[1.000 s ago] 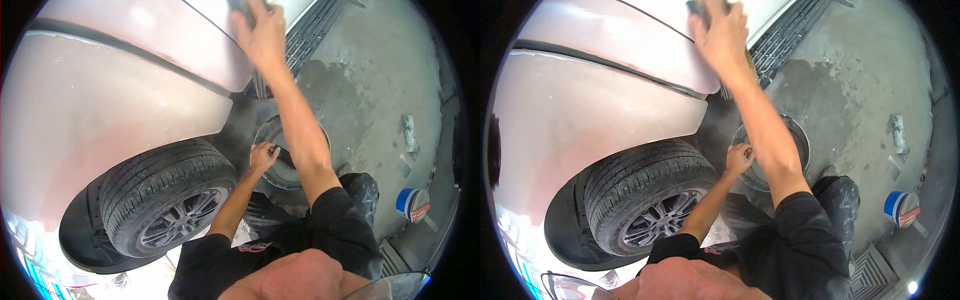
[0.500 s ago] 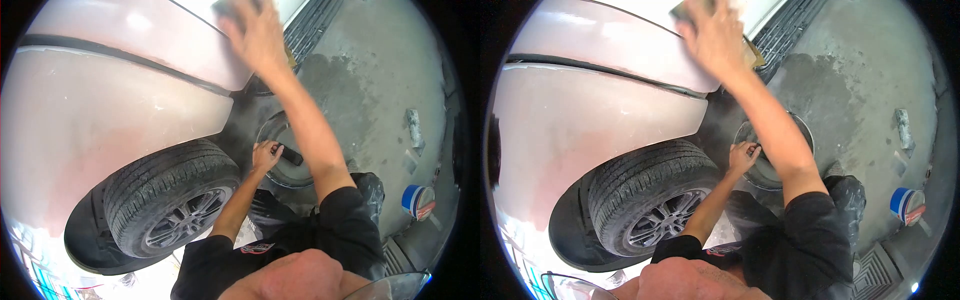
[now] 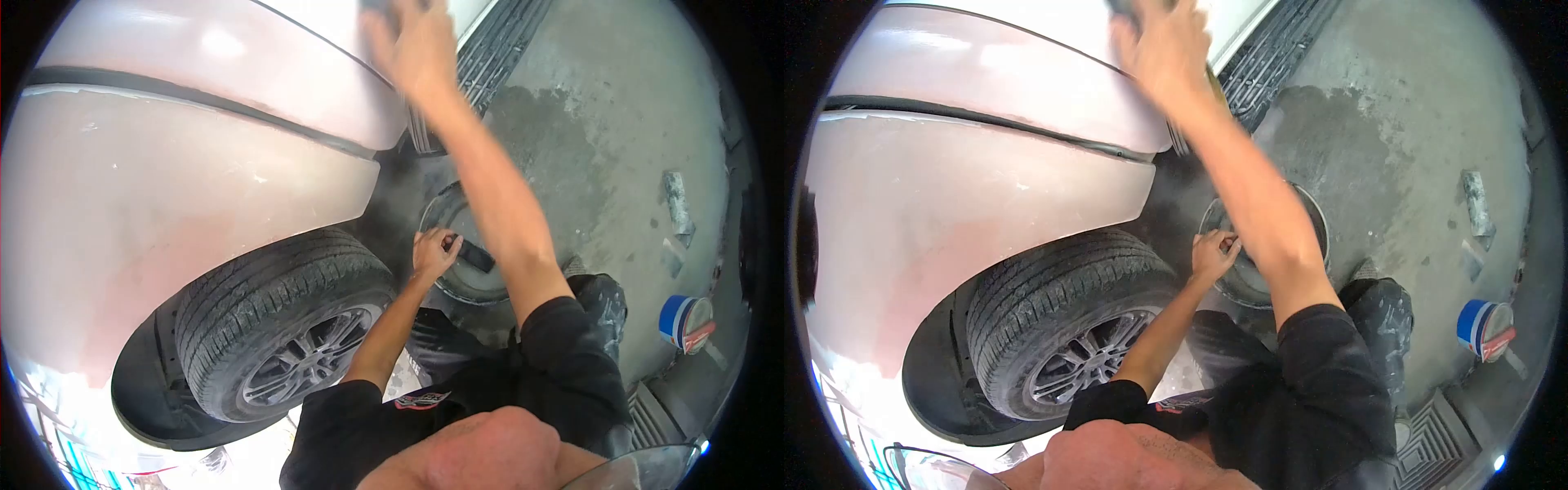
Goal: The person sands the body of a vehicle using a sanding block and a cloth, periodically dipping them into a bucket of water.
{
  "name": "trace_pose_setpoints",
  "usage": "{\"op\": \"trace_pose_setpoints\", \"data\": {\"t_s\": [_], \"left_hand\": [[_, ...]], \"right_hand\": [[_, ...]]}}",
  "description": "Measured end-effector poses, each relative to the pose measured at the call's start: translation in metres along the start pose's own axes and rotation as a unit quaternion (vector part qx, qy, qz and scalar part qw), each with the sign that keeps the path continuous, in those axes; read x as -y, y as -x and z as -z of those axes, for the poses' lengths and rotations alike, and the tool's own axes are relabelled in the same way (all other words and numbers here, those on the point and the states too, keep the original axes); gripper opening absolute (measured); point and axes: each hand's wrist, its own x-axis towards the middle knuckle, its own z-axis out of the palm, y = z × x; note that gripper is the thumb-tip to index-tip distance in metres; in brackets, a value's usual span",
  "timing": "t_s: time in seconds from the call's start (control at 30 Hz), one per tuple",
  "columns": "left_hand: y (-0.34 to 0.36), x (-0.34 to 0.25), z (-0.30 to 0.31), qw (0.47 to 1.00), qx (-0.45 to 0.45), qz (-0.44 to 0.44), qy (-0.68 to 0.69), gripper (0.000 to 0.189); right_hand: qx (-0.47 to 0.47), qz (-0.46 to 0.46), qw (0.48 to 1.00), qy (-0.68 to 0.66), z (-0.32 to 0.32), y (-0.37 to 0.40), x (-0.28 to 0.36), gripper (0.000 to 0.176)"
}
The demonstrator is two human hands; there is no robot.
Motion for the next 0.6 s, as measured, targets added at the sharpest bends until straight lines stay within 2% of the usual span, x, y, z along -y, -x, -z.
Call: {"op": "trace_pose_setpoints", "data": {"t_s": [0.07, 0.17, 0.2, 0.3, 0.37, 0.43, 0.5, 0.53, 0.6], "left_hand": [[-0.003, 0.002, -0.002, 1.0, -0.01, -0.016, 0.009, 0.023], [0.0, 0.001, 0.001, 1.0, -0.005, -0.004, 0.006, 0.023], [0.0, -0.002, 0.001, 1.0, -0.003, 0.004, 0.005, 0.023], [0.0, 0.002, -0.002, 1.0, 0.003, -0.001, -0.001, 0.024], [-0.003, -0.002, 0.003, 1.0, 0.011, -0.005, -0.018, 0.025], [-0.002, -0.002, 0.003, 1.0, 0.013, -0.004, -0.016, 0.025], [0.0, 0.0, 0.002, 1.0, 0.003, -0.001, 0.002, 0.026], [0.002, 0.001, 0.001, 1.0, 0.007, 0.004, 0.0, 0.026], [0.0, 0.002, 0.0, 1.0, 0.012, 0.007, -0.004, 0.027]], "right_hand": [[-0.033, 0.131, 0.991, -0.008, -0.009, 0.046, 0.009, 0.044], [-0.052, 0.098, 0.994, -0.012, -0.009, 0.017, -0.006, 0.044], [0.091, -0.055, 0.994, -0.025, 0.021, -0.012, 0.008, 0.04], [-0.041, -0.001, 0.999, -0.02, -0.014, -0.006, -0.015, 0.045], [-0.024, 0.099, 0.995, 0.019, -0.005, 0.038, 0.007, 0.047], [-0.038, 0.135, 0.99, 0.013, -0.004, 0.039, 0.005, 0.048], [-0.033, 0.071, 0.997, -0.006, -0.016, 0.005, -0.019, 0.05], [0.053, -0.068, 0.994, -0.071, 0.029, -0.01, 0.019, 0.039], [0.011, -0.005, 0.999, -0.033, 0.004, 0.005, 0.005, 0.045]]}}
